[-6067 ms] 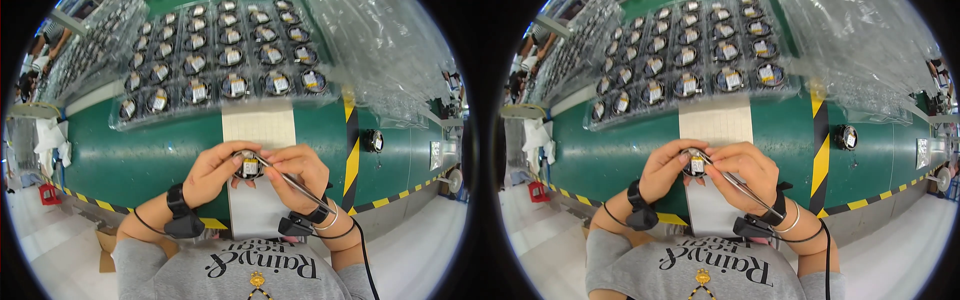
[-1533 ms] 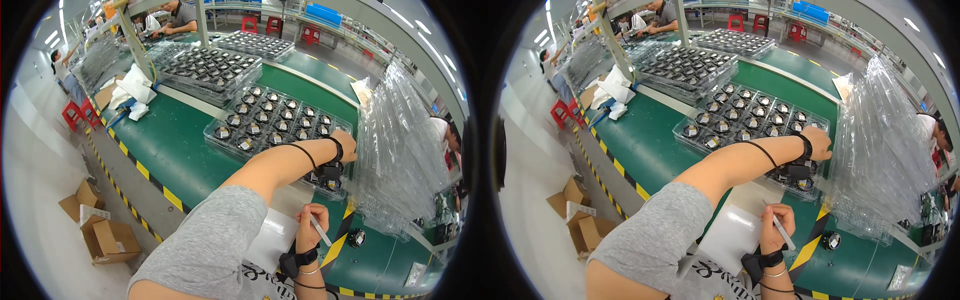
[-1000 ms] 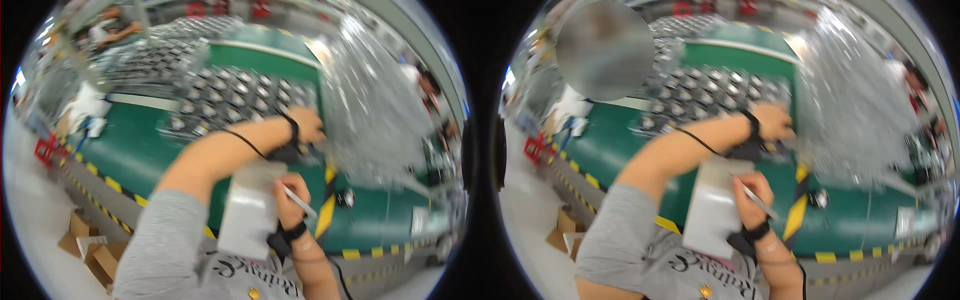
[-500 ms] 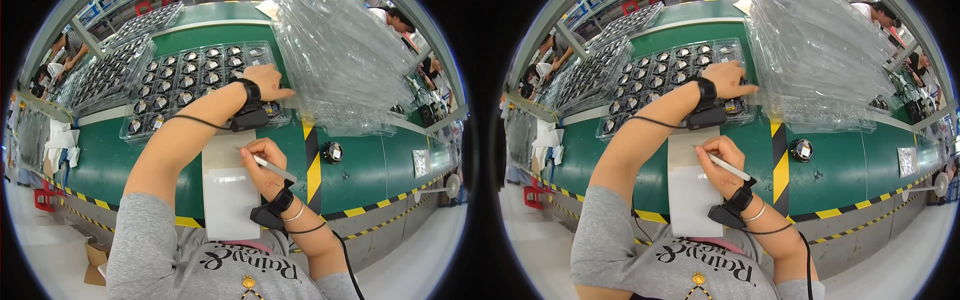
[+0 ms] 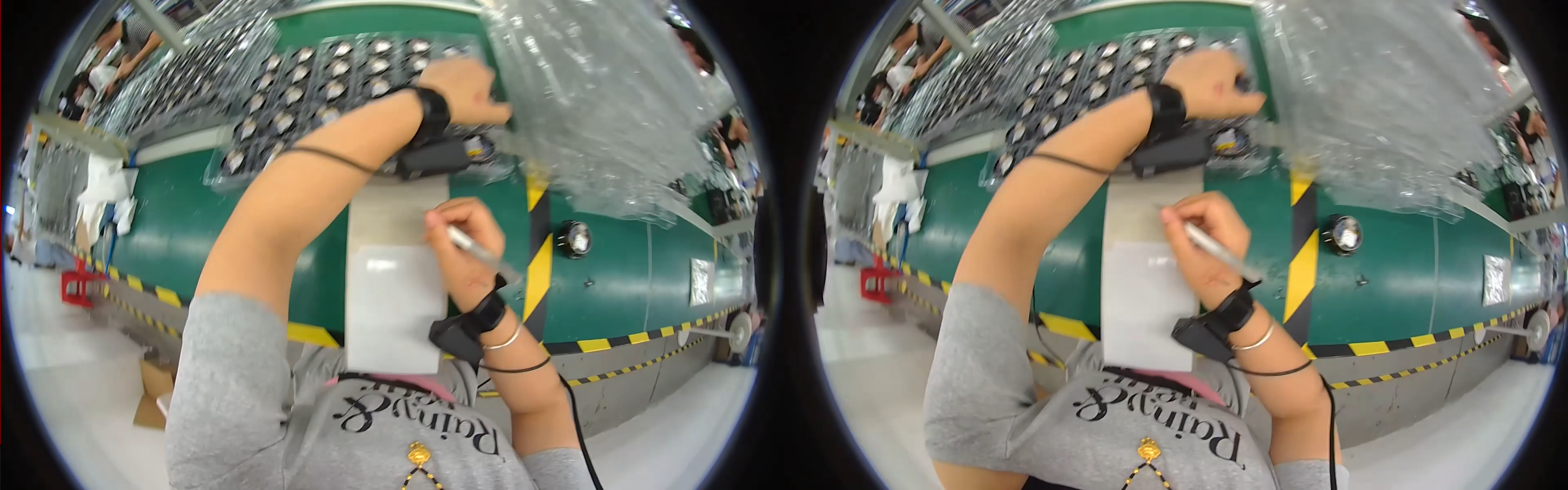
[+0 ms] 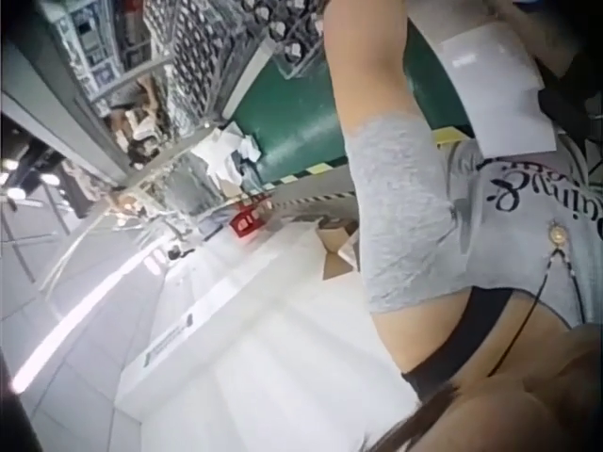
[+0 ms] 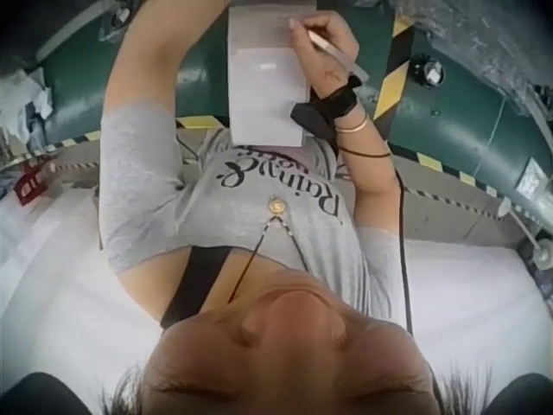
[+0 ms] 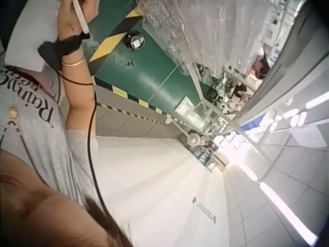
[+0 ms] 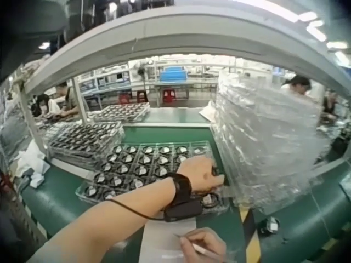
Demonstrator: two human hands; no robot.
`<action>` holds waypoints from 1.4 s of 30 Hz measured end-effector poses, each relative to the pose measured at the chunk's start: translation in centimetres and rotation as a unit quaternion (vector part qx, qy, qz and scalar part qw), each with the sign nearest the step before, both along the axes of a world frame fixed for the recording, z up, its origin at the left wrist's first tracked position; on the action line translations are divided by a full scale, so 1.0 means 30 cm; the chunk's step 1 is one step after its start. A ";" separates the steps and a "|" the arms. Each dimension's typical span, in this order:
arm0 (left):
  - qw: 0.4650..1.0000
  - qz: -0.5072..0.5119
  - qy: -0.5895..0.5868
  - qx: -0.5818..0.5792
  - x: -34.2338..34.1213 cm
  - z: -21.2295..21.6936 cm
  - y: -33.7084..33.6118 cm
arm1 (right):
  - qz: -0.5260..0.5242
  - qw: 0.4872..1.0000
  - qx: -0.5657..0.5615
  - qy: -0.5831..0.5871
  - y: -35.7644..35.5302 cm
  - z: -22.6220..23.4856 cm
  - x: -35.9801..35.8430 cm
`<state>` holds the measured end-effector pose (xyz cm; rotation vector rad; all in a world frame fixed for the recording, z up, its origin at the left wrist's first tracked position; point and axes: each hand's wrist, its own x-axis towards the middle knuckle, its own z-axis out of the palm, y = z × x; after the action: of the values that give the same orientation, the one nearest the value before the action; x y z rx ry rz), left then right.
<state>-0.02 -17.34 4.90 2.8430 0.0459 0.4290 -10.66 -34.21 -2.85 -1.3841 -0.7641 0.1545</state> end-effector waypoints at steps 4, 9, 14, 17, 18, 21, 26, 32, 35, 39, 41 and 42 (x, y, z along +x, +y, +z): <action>0.998 0.019 -0.001 -0.067 -0.121 0.127 0.099 | -0.004 0.999 0.007 0.053 0.008 0.026 -0.003; 0.999 -0.035 -0.006 -0.004 -0.567 0.119 0.178 | -0.005 0.998 0.006 0.055 0.005 0.018 -0.009; 0.990 0.061 0.130 -0.015 -0.833 -0.027 0.197 | 0.020 0.999 -0.018 0.022 0.014 0.019 -0.037; 0.991 0.069 0.115 0.011 -0.854 -0.101 0.193 | 0.006 0.999 -0.010 0.035 0.002 0.020 -0.046; 0.991 0.072 0.113 0.011 -0.855 -0.112 0.191 | 0.008 0.999 -0.011 0.033 0.001 0.021 -0.044; 0.995 0.080 -0.051 -0.025 -0.861 -0.142 0.177 | -0.025 0.998 -0.033 0.040 -0.002 0.016 -0.042; 0.983 0.083 -0.151 -0.058 -0.869 -0.135 0.222 | -0.026 0.998 -0.040 0.042 0.008 0.023 -0.039; 0.457 0.003 0.070 -0.887 -0.884 -0.093 0.125 | -0.023 0.998 -0.048 0.039 0.005 0.027 -0.033; 0.477 0.031 0.105 -0.872 -0.870 -0.125 0.031 | -0.020 0.998 -0.047 0.036 0.005 0.035 -0.039; 0.513 0.038 0.096 -0.852 -0.818 -0.171 -0.061 | -0.010 0.999 -0.035 0.041 0.004 0.038 -0.039; 0.524 0.035 0.084 -0.847 -0.793 -0.188 -0.072 | -0.003 0.997 -0.032 0.065 -0.001 0.036 -0.034; 0.536 0.036 0.088 -0.839 -0.785 -0.194 -0.076 | -0.007 0.997 -0.035 0.067 -0.007 0.038 -0.032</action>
<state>-23.56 -19.60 -0.92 0.8858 0.3729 -0.0333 -11.62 -34.42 -1.71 -1.4293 -0.6416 0.2617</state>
